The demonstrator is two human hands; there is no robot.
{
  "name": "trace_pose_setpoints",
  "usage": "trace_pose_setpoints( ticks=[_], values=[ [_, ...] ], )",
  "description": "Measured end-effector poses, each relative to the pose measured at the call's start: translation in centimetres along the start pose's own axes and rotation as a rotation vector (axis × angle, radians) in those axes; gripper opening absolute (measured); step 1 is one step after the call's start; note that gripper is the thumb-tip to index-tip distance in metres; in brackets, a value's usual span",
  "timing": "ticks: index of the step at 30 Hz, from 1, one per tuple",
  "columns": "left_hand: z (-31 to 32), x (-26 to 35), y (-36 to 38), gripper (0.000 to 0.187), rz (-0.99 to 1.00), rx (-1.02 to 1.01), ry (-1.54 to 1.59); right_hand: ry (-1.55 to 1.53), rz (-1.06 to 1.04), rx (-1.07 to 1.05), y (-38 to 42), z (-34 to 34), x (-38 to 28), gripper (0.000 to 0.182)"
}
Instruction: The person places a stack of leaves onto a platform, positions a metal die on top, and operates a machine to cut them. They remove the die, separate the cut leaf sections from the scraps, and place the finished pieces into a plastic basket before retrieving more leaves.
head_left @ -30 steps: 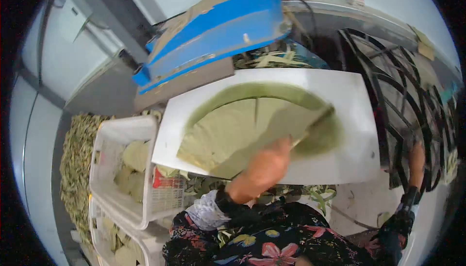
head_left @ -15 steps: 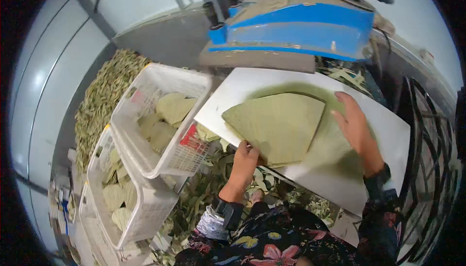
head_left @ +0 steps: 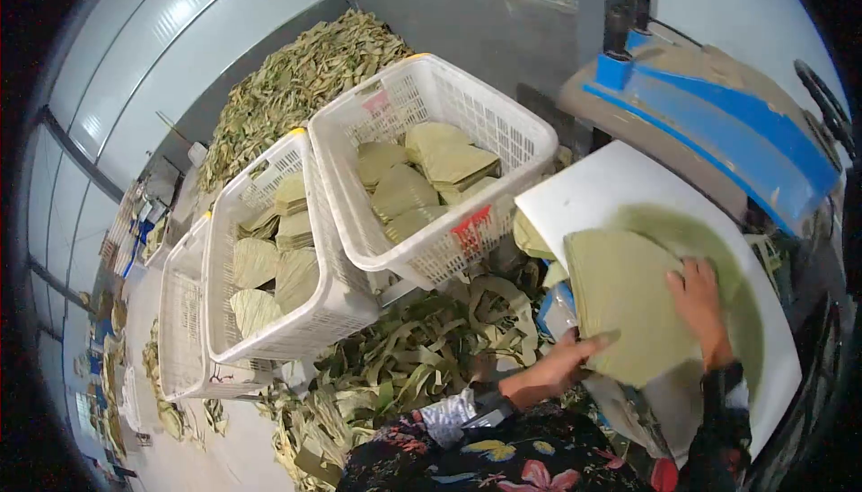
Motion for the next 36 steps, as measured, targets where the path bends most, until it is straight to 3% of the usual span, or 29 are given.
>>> trace_pose_setpoints(
  ticks=[3,6,8,9,11,14,16,18,22,24,26,27,28,31,34,36],
  values=[
    [-1.0,2.8,-0.2,0.059,0.056,-0.046,0.079,0.064,-0.008,0.114,1.8,1.9,-0.4,0.049],
    [-4.6,8.4,-0.7,0.056,0.110,-0.033,0.073,-0.132,-0.027,0.149,3.4,1.0,-3.0,0.047],
    [-5.9,15.0,0.1,0.054,0.190,-0.066,-0.251,-0.220,0.041,0.065,3.4,1.4,-4.7,0.050],
    [-8.5,17.0,-0.6,0.052,0.265,-0.056,-0.257,-0.217,0.034,0.062,3.3,2.2,-6.0,0.050],
    [-11.4,23.7,-0.3,0.052,0.325,-0.009,-0.381,0.128,0.073,0.288,3.7,1.8,-8.0,0.053],
    [-16.0,36.0,1.2,0.053,0.521,0.105,-0.566,0.170,0.226,0.227,3.2,2.0,-8.5,0.048],
    [-22.1,41.8,0.3,0.054,0.465,0.254,-0.563,0.269,0.147,0.296,3.5,3.1,-7.5,0.043],
    [-24.4,47.9,0.7,0.055,0.638,0.164,-0.275,0.248,0.174,0.262,3.3,3.2,-7.0,0.042],
    [-32.5,57.1,0.6,0.058,0.831,0.216,-0.324,0.324,0.213,0.248,3.1,4.6,-4.9,0.037],
    [-46.9,61.4,-1.7,0.054,0.930,0.355,-0.661,0.307,0.212,0.270,3.6,4.9,-4.3,0.037],
    [-57.2,63.2,-2.5,0.055,0.440,0.741,-1.102,0.288,0.215,0.286,3.8,4.6,-4.5,0.036],
    [-58.4,65.3,0.1,0.050,0.708,0.935,-1.160,0.284,0.218,0.288,3.8,4.2,-5.0,0.037],
    [-58.2,65.7,3.0,0.046,0.982,1.125,-1.199,0.280,0.221,0.289,3.8,3.9,-5.1,0.038],
    [-49.9,62.5,4.0,0.036,1.015,1.158,-1.166,0.428,0.099,0.346,4.2,4.0,-5.6,0.040],
    [-37.1,53.5,-1.1,0.031,0.873,0.583,-1.043,0.277,0.176,0.355,4.1,3.5,-5.2,0.040],
    [-25.2,45.6,-2.4,0.029,0.749,0.226,-1.084,0.316,0.204,0.320,3.7,4.5,-4.1,0.038]
  ],
)
Point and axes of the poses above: each hand's wrist, its own y-axis away from the middle knuckle, its own z-axis out of the palm, x = y × z, the point moved 10 cm from there along -y, towards the middle knuckle, and after that the axes turned 12 degrees about y, right-handed, at the moved point
